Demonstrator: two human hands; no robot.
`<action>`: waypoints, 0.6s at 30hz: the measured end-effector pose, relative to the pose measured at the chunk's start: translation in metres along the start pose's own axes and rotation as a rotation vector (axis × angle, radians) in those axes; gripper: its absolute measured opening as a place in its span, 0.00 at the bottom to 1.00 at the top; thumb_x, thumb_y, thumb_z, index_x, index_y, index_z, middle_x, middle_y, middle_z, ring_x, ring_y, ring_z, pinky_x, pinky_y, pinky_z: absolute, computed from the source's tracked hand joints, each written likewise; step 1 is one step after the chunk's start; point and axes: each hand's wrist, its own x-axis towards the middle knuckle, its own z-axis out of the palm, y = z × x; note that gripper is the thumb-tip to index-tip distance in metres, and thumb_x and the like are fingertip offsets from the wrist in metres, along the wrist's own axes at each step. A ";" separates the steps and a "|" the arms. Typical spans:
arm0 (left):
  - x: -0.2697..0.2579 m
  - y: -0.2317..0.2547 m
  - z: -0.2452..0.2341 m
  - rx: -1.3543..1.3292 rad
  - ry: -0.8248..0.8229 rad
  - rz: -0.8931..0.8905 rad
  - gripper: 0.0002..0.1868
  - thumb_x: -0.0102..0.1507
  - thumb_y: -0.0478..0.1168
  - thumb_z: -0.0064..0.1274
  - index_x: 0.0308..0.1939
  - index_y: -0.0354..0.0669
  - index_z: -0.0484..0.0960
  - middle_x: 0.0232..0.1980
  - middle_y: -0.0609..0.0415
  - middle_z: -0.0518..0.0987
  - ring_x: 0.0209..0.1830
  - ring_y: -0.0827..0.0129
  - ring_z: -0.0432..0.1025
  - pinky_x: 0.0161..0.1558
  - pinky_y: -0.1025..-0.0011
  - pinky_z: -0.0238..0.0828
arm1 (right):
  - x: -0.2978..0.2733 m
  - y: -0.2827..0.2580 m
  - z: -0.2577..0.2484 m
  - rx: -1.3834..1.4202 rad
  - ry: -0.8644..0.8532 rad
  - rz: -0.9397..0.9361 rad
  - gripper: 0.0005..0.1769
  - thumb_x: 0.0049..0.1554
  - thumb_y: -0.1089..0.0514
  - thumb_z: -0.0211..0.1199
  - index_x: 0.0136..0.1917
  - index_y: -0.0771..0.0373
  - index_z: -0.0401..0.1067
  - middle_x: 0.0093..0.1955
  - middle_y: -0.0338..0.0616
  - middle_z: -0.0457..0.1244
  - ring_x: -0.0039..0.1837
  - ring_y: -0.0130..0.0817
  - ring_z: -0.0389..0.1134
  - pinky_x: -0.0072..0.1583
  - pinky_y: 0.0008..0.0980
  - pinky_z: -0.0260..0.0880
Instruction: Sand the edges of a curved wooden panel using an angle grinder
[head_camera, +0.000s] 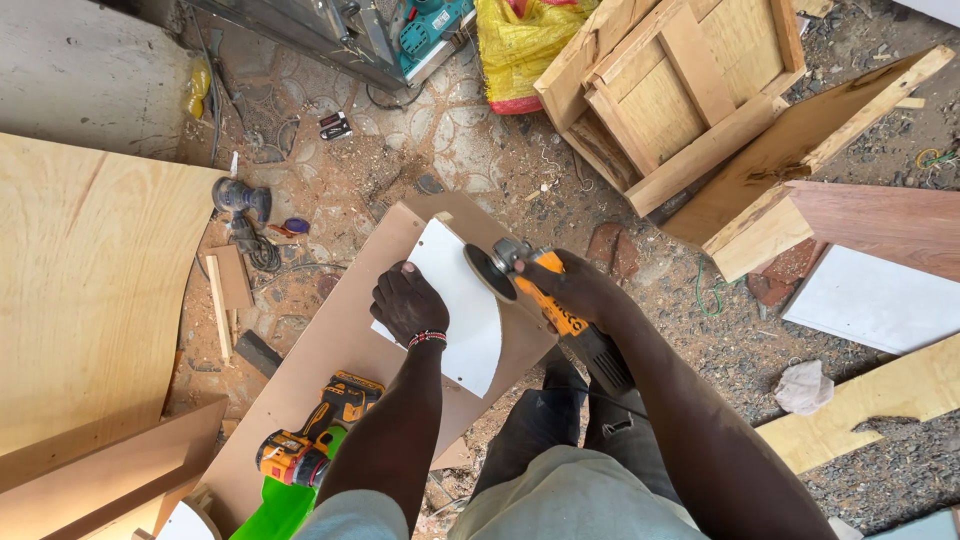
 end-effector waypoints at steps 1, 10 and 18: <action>0.000 0.001 -0.001 0.000 0.001 -0.005 0.21 0.77 0.54 0.28 0.47 0.51 0.78 0.43 0.57 0.74 0.47 0.60 0.71 0.54 0.56 0.66 | -0.005 0.004 -0.001 -0.004 -0.002 0.001 0.41 0.52 0.33 0.73 0.62 0.67 0.67 0.39 0.59 0.65 0.36 0.46 0.71 0.34 0.41 0.80; 0.002 0.006 -0.009 0.011 -0.023 -0.030 0.22 0.77 0.53 0.27 0.48 0.52 0.78 0.43 0.59 0.74 0.47 0.61 0.71 0.54 0.58 0.66 | 0.011 -0.027 0.009 -0.016 -0.029 0.008 0.40 0.52 0.34 0.73 0.61 0.67 0.68 0.39 0.59 0.64 0.36 0.46 0.71 0.35 0.41 0.79; 0.003 0.004 -0.007 -0.009 -0.040 -0.024 0.23 0.77 0.54 0.27 0.47 0.50 0.79 0.44 0.58 0.75 0.47 0.61 0.72 0.54 0.57 0.66 | 0.027 -0.063 0.020 -0.049 -0.050 -0.004 0.38 0.52 0.34 0.73 0.58 0.67 0.68 0.37 0.57 0.64 0.35 0.45 0.71 0.34 0.40 0.78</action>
